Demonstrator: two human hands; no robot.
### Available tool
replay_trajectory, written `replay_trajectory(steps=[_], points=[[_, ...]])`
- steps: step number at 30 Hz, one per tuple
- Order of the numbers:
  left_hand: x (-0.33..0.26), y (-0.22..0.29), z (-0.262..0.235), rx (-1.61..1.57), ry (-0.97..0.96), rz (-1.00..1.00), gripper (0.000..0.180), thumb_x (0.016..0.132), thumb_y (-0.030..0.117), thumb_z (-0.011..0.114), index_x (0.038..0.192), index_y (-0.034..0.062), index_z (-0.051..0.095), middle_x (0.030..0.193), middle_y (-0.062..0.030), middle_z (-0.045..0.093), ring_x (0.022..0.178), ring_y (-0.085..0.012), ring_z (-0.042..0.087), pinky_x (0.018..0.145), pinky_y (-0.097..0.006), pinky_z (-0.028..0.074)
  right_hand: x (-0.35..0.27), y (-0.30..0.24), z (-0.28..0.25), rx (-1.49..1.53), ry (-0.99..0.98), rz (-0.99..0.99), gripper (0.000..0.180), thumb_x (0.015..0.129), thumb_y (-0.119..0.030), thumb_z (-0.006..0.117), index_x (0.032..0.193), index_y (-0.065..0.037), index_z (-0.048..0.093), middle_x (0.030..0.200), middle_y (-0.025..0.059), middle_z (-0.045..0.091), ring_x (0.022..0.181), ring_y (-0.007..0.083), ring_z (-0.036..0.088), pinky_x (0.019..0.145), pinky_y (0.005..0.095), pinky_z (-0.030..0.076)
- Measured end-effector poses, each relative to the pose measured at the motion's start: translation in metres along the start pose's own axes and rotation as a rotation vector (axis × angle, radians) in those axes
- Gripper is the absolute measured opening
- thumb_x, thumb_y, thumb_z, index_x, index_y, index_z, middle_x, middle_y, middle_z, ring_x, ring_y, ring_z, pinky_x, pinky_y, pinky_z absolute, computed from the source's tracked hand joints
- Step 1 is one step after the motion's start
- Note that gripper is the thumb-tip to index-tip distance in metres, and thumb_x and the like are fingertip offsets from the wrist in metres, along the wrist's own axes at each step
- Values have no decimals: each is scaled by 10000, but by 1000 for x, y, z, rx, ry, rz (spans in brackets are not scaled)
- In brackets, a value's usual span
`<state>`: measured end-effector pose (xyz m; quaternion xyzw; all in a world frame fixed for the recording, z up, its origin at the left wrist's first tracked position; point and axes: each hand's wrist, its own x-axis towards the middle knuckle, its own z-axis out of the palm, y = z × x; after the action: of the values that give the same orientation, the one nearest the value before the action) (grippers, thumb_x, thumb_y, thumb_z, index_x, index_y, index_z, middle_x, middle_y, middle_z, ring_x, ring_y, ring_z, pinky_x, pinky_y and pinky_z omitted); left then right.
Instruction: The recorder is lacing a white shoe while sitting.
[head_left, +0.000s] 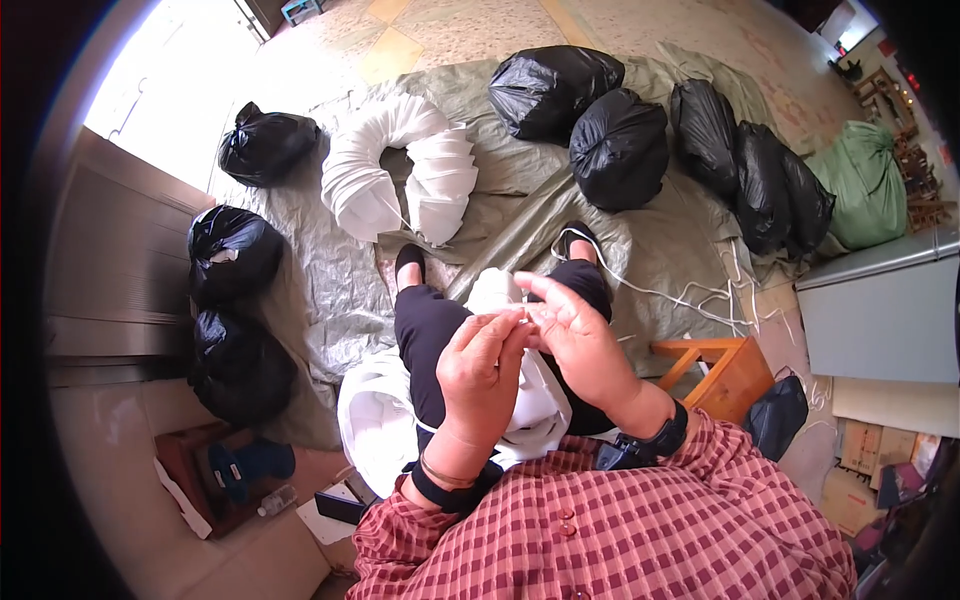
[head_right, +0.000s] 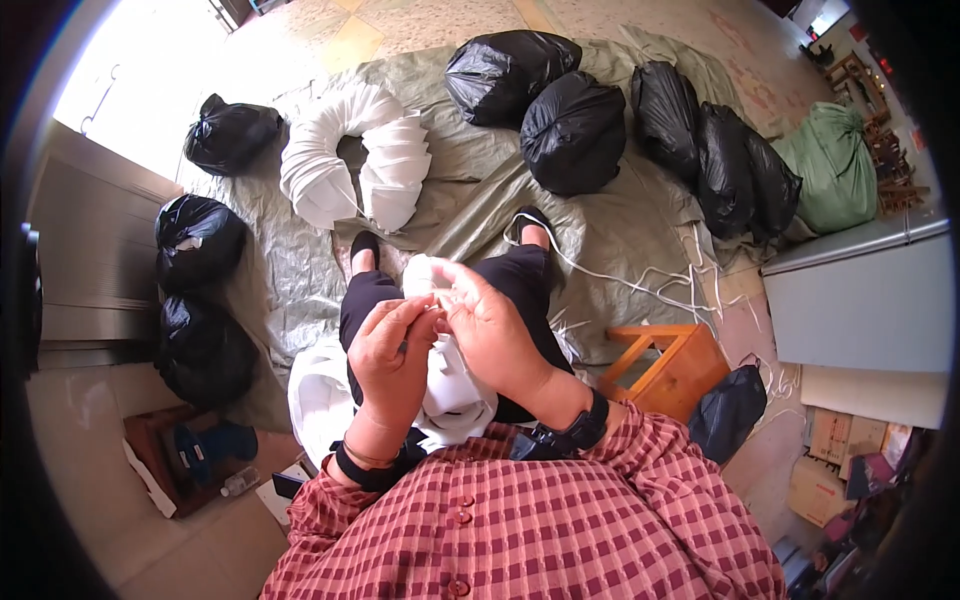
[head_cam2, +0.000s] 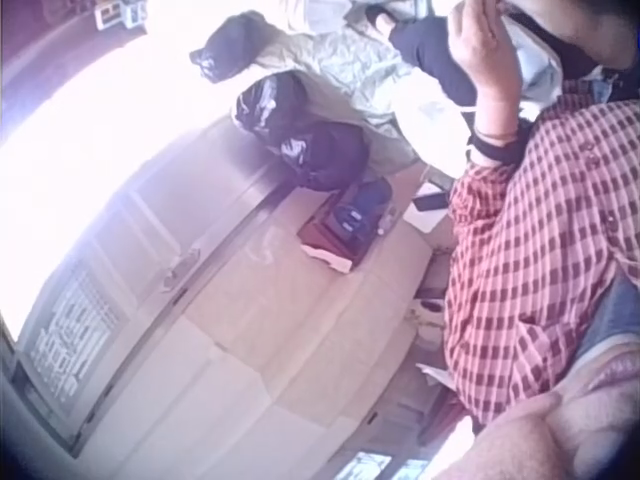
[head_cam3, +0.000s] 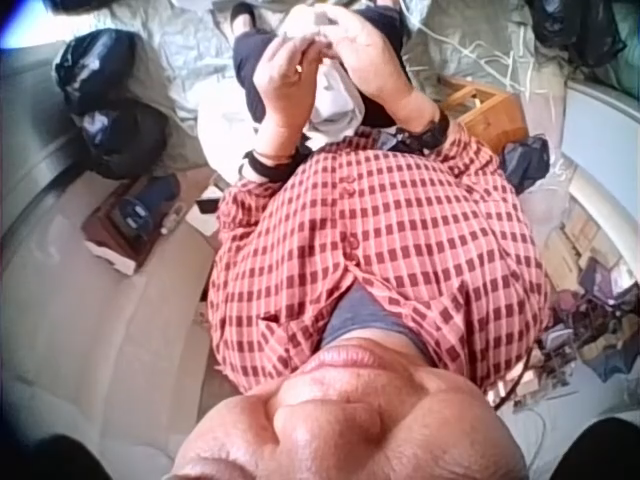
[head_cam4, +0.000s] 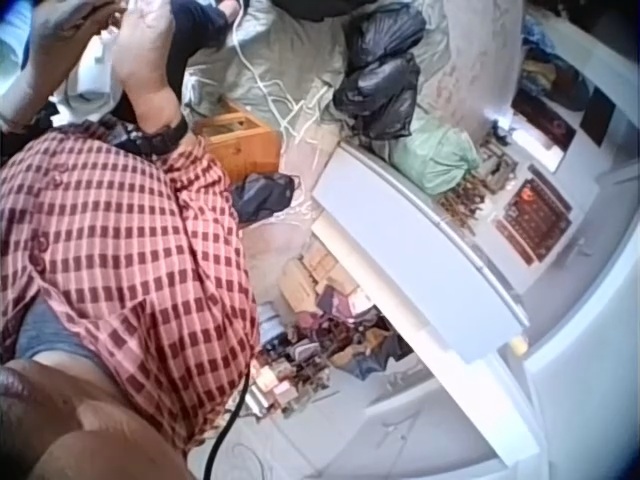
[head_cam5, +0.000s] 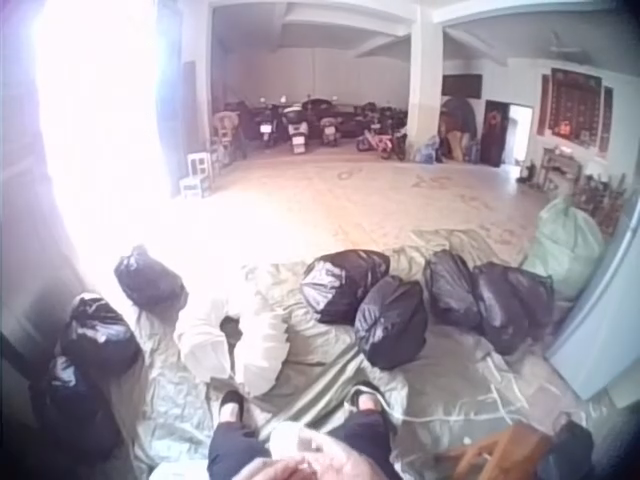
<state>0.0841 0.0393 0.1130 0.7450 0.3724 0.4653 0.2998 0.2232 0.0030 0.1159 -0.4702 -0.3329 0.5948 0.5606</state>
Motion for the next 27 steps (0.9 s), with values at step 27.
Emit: replay_trajectory(steps=[27], points=[[-16, -7, 0, -582, 137, -438, 43, 935, -8, 703, 954, -29, 671, 921, -35, 639, 699, -58, 598, 605, -180, 478, -13, 10, 10, -296, 127, -159, 135, 949, -32, 686, 1071, 21, 702, 933, 74, 728, 861, 107, 684, 776, 260, 548]])
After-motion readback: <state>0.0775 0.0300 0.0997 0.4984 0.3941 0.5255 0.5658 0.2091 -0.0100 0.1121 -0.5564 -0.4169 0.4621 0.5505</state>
